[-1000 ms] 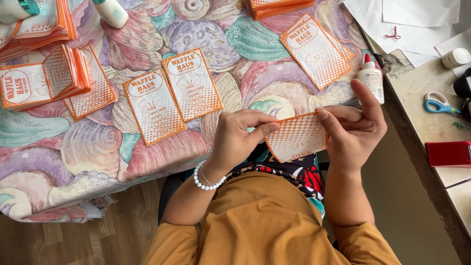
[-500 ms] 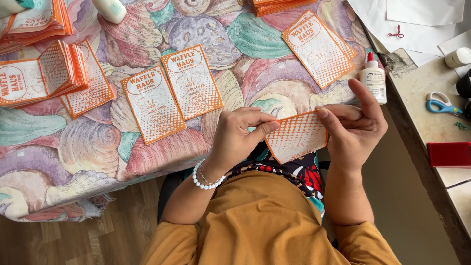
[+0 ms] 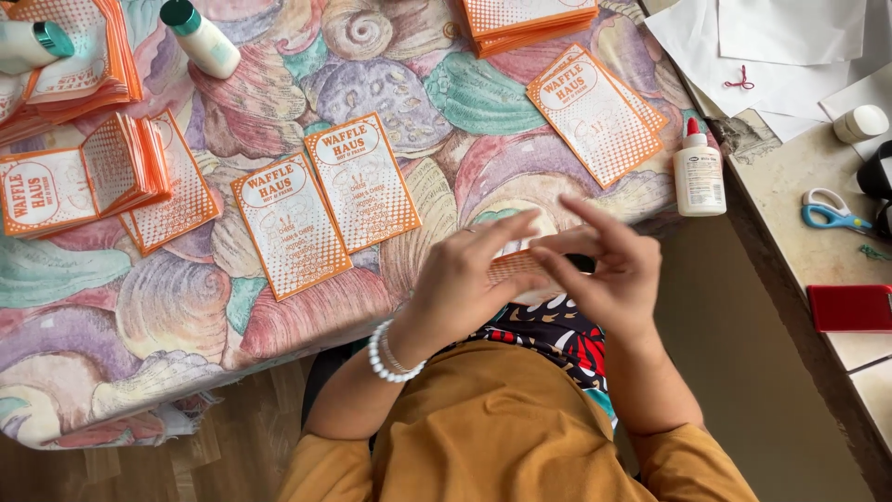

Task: Applying glue to paper templates and folding them to assemble waffle bags.

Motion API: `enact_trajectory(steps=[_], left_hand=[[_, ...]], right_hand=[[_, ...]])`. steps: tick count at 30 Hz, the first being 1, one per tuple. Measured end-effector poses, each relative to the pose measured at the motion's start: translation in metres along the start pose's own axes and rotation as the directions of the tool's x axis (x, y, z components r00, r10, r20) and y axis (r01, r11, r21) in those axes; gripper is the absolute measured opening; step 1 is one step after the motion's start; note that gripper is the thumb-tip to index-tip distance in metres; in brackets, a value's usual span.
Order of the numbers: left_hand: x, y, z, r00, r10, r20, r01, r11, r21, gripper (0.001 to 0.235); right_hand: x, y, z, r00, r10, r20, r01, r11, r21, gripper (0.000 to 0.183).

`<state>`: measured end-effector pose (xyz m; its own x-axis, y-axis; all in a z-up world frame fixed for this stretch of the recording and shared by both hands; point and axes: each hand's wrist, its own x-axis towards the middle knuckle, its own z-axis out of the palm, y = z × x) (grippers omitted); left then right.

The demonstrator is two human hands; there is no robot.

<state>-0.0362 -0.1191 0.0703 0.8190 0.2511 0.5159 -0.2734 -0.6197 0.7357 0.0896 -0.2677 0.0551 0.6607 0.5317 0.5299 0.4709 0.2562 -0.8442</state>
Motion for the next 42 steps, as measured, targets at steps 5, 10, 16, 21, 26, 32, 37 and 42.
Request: enact_trajectory(steps=[5, 10, 16, 21, 26, 32, 37, 42], left_hand=[[0.002, -0.012, 0.017, 0.983, -0.181, -0.025, 0.177, 0.978, -0.114, 0.025], [-0.002, -0.021, 0.015, 0.954, -0.271, -0.13, 0.233, 0.94, -0.251, 0.014], [-0.01, -0.031, 0.021, 0.876, -0.419, -0.241, 0.26, 0.829, -0.495, 0.01], [-0.014, -0.028, 0.017, 0.836, -0.487, -0.251, 0.29, 0.782, -0.552, 0.013], [-0.017, -0.029, 0.015, 0.835, -0.486, -0.259, 0.297, 0.794, -0.53, 0.012], [-0.016, -0.025, 0.013, 0.853, -0.454, -0.257, 0.266, 0.802, -0.534, 0.011], [-0.016, -0.026, 0.012, 0.865, -0.412, -0.287, 0.283, 0.872, -0.399, 0.022], [-0.015, -0.028, 0.012, 0.855, -0.436, -0.281, 0.287, 0.849, -0.444, 0.019]], right_hand=[[0.01, -0.006, -0.014, 0.976, -0.12, 0.18, 0.158, 0.964, -0.213, 0.068], [0.005, 0.035, -0.065, 0.996, -0.023, 0.084, 0.03, 0.996, -0.082, 0.09], [-0.024, 0.102, -0.064, 0.966, 0.257, -0.033, -0.236, 0.925, 0.298, 0.084], [-0.034, 0.122, -0.077, 0.953, 0.249, -0.17, -0.207, 0.951, 0.232, 0.075], [-0.023, 0.091, -0.064, 0.968, 0.136, -0.208, -0.083, 0.965, 0.249, 0.082], [-0.025, 0.092, -0.075, 0.968, 0.06, -0.244, -0.009, 0.978, 0.206, 0.077], [-0.023, 0.057, -0.062, 0.948, 0.057, -0.313, -0.038, 0.997, 0.069, 0.067], [-0.025, 0.055, -0.066, 0.945, 0.055, -0.321, -0.034, 0.997, 0.073, 0.067]])
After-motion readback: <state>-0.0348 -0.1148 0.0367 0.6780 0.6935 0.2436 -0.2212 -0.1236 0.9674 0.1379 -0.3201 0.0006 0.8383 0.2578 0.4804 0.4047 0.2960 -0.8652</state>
